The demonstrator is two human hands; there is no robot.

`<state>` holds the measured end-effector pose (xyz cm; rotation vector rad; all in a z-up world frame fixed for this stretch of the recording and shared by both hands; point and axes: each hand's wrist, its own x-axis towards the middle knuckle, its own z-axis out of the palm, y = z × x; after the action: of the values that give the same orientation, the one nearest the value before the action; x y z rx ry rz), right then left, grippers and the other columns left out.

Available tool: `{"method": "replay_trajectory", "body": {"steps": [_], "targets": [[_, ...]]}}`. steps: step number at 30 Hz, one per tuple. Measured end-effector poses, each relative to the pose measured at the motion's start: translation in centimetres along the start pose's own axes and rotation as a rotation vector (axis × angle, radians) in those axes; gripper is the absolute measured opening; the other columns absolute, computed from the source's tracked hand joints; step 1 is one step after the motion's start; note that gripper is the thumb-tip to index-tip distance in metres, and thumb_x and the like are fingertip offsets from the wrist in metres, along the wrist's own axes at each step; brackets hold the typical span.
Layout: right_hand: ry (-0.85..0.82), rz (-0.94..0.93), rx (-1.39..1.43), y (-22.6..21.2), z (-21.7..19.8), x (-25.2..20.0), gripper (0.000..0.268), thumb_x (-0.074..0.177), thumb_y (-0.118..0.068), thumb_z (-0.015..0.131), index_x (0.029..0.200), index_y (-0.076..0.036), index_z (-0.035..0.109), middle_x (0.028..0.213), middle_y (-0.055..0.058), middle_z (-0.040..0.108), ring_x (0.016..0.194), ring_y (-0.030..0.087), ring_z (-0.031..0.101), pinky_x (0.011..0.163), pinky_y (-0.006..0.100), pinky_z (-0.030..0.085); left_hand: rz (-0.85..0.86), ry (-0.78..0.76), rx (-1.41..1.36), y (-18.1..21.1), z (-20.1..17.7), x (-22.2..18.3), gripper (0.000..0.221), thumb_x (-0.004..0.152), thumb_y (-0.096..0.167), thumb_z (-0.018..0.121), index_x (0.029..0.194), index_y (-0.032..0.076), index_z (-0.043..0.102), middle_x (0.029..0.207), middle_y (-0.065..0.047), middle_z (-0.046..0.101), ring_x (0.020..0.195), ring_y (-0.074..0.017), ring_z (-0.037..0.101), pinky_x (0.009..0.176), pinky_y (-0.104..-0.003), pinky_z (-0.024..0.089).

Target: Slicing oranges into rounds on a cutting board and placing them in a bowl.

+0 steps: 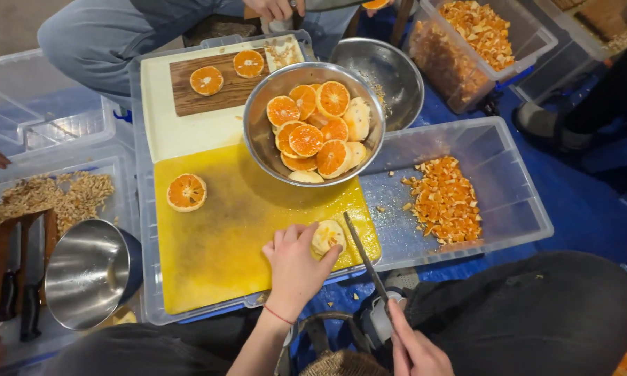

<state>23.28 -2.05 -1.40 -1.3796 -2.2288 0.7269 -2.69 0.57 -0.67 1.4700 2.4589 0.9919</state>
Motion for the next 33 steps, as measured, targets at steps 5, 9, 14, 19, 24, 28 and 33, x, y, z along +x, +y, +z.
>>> {"method": "replay_trajectory", "body": {"steps": [5, 9, 14, 19, 24, 28, 33], "targets": [[0.141, -0.192, -0.136, -0.5, 1.0, -1.0, 0.062, 0.071, 0.007, 0.070, 0.126, -0.020, 0.072, 0.046, -0.005, 0.041, 0.038, 0.006, 0.039, 0.045, 0.020, 0.044, 0.071, 0.011, -0.049, -0.4, -0.9, -0.2, 0.046, 0.079, 0.041, 0.077, 0.113, 0.010, 0.076, 0.106, -0.006, 0.069, 0.092, -0.0261, 0.054, 0.085, -0.042, 0.032], [-0.164, 0.000, -0.249, -2.5, 1.6, 2.2, 0.075, 0.077, -0.002, 0.066, 0.146, -0.029, 0.054, 0.060, 0.007, 0.066, 0.046, 0.021, 0.067, 0.053, 0.036, 0.056, 0.048, -0.083, -0.059, -1.1, -0.7, -0.1, 0.049, 0.076, 0.036, 0.077, 0.117, 0.009, 0.076, 0.110, -0.008, 0.066, 0.098, -0.0278, 0.053, 0.090, -0.043, 0.032], [-0.159, -0.013, -0.126, -3.6, 1.1, 2.8, 0.068, 0.083, -0.007, 0.065, 0.147, -0.025, 0.054, 0.070, 0.010, 0.074, 0.053, 0.024, 0.071, 0.056, 0.037, 0.056, 0.022, -0.055, -0.073, -1.2, -0.9, -0.3, 0.047, 0.075, 0.036, 0.079, 0.115, 0.010, 0.077, 0.107, -0.006, 0.068, 0.097, -0.0271, 0.054, 0.090, -0.042, 0.032], [0.012, -0.074, -0.126, -1.8, 1.5, -2.2, 0.066, 0.073, 0.006, 0.069, 0.132, -0.021, 0.069, 0.047, -0.002, 0.052, 0.038, 0.007, 0.051, 0.049, 0.021, 0.052, -0.016, -0.046, -0.086, -1.0, -1.5, -0.3, 0.039, 0.076, 0.033, 0.074, 0.108, 0.011, 0.079, 0.096, -0.007, 0.070, 0.090, -0.0273, 0.054, 0.085, -0.042, 0.031], [-0.187, -0.066, -0.207, -3.3, 2.8, 1.5, 0.078, 0.078, -0.003, 0.064, 0.151, -0.025, 0.049, 0.093, 0.016, 0.073, 0.074, 0.032, 0.075, 0.062, 0.042, 0.060, -0.046, -0.094, -0.089, -1.1, -1.1, -0.4, 0.039, 0.078, 0.031, 0.075, 0.111, 0.011, 0.080, 0.092, -0.008, 0.072, 0.088, -0.0273, 0.055, 0.085, -0.043, 0.032], [-0.182, -0.034, -0.150, -4.3, 2.4, 2.8, 0.074, 0.081, -0.004, 0.064, 0.150, -0.027, 0.050, 0.071, 0.010, 0.074, 0.051, 0.026, 0.070, 0.055, 0.041, 0.055, -0.104, -0.114, -0.127, -0.8, -1.8, -0.3, 0.030, 0.074, 0.026, 0.074, 0.102, 0.016, 0.081, 0.090, -0.007, 0.073, 0.086, -0.0286, 0.057, 0.085, -0.043, 0.034], [-0.051, -0.122, -0.133, -1.9, 1.8, -0.7, 0.067, 0.078, -0.002, 0.066, 0.142, -0.023, 0.061, 0.080, 0.008, 0.074, 0.055, 0.016, 0.073, 0.056, 0.029, 0.058, -0.137, -0.087, -0.118, -1.2, -2.0, -0.3, 0.021, 0.073, 0.024, 0.072, 0.090, 0.016, 0.082, 0.082, -0.004, 0.075, 0.081, -0.0278, 0.058, 0.083, -0.042, 0.035]]}}
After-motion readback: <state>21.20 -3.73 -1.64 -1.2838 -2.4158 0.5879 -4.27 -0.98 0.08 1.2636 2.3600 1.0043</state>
